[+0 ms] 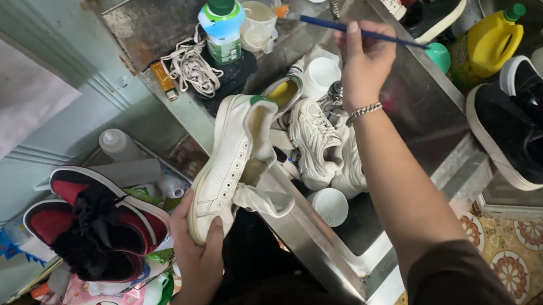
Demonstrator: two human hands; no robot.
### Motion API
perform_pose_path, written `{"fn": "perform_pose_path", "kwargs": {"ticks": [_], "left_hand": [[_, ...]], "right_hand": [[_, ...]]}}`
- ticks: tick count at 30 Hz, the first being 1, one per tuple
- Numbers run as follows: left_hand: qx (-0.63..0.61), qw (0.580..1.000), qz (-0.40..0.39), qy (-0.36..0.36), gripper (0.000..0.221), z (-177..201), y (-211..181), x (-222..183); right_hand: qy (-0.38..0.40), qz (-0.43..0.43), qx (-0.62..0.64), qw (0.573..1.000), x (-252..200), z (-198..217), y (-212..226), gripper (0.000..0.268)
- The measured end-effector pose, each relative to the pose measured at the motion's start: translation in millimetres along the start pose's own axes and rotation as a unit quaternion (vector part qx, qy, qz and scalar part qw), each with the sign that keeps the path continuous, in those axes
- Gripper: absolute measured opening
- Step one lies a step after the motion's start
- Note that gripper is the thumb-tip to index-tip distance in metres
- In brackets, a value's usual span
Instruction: Cleaning white sneakers in a sink with a brush and solution, followed by lacing them up.
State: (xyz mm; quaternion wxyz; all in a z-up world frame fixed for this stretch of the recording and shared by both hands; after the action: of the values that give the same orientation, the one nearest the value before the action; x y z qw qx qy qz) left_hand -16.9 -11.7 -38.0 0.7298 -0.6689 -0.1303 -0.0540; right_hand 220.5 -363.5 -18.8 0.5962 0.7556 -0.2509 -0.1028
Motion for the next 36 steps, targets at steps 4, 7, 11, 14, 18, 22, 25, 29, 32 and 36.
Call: {"fn": "perform_pose_path", "kwargs": {"ticks": [4, 7, 11, 14, 18, 22, 25, 29, 32, 36], "left_hand": [[0.034, 0.999, -0.02, 0.022, 0.058, -2, -11, 7], [0.082, 0.996, -0.02, 0.019, 0.058, -5, -11, 5], [0.077, 0.996, -0.029, 0.016, 0.058, -8, -12, 3], [0.095, 0.993, -0.056, 0.03, 0.058, -9, -16, 3], [0.094, 0.991, -0.081, 0.052, 0.058, -10, -24, 4], [0.086, 0.992, -0.08, 0.046, 0.059, -12, -20, 1], [0.104, 0.99, -0.087, 0.039, 0.058, -14, -20, 0], [0.125, 0.987, -0.089, 0.043, 0.059, -14, -19, -1], [0.134, 0.985, -0.097, 0.042, 0.059, -13, -19, -2], [0.121, 0.986, -0.102, 0.047, 0.059, -12, -18, -2]], "right_hand": [[-0.044, -0.024, 0.112, 0.992, -34, 28, 20, 0.018], [-0.073, -0.024, 0.119, 0.99, -88, 47, 39, 0.017], [-0.099, 0.051, 0.052, 0.992, -170, 65, 36, 0.016], [-0.076, 0.052, -0.023, 0.995, -209, 51, 39, 0.018], [-0.015, 0.053, -0.083, 0.995, -221, 24, 43, 0.022], [0.027, 0.072, -0.113, 0.991, -228, 17, 42, 0.02], [0.054, 0.077, -0.139, 0.986, -239, 20, 45, 0.019], [0.002, 0.029, -0.077, 0.997, -238, 25, 47, 0.021], [-0.008, 0.036, -0.047, 0.998, -226, 15, 48, 0.02], [0.035, 0.053, -0.115, 0.991, -225, 7, 38, 0.018]]}}
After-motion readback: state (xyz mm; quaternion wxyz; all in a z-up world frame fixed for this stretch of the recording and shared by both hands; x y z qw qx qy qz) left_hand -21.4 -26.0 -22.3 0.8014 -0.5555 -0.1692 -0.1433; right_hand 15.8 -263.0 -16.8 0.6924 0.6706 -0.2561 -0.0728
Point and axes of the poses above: each hand's wrist, its own x-axis towards the middle knuckle, its own z-axis out of the back of the hand, y = z × x, the point moved 2 cm from there along x, towards the middle knuckle, and after that the axes turned 12 degrees about -z, right-handed, at the moved point
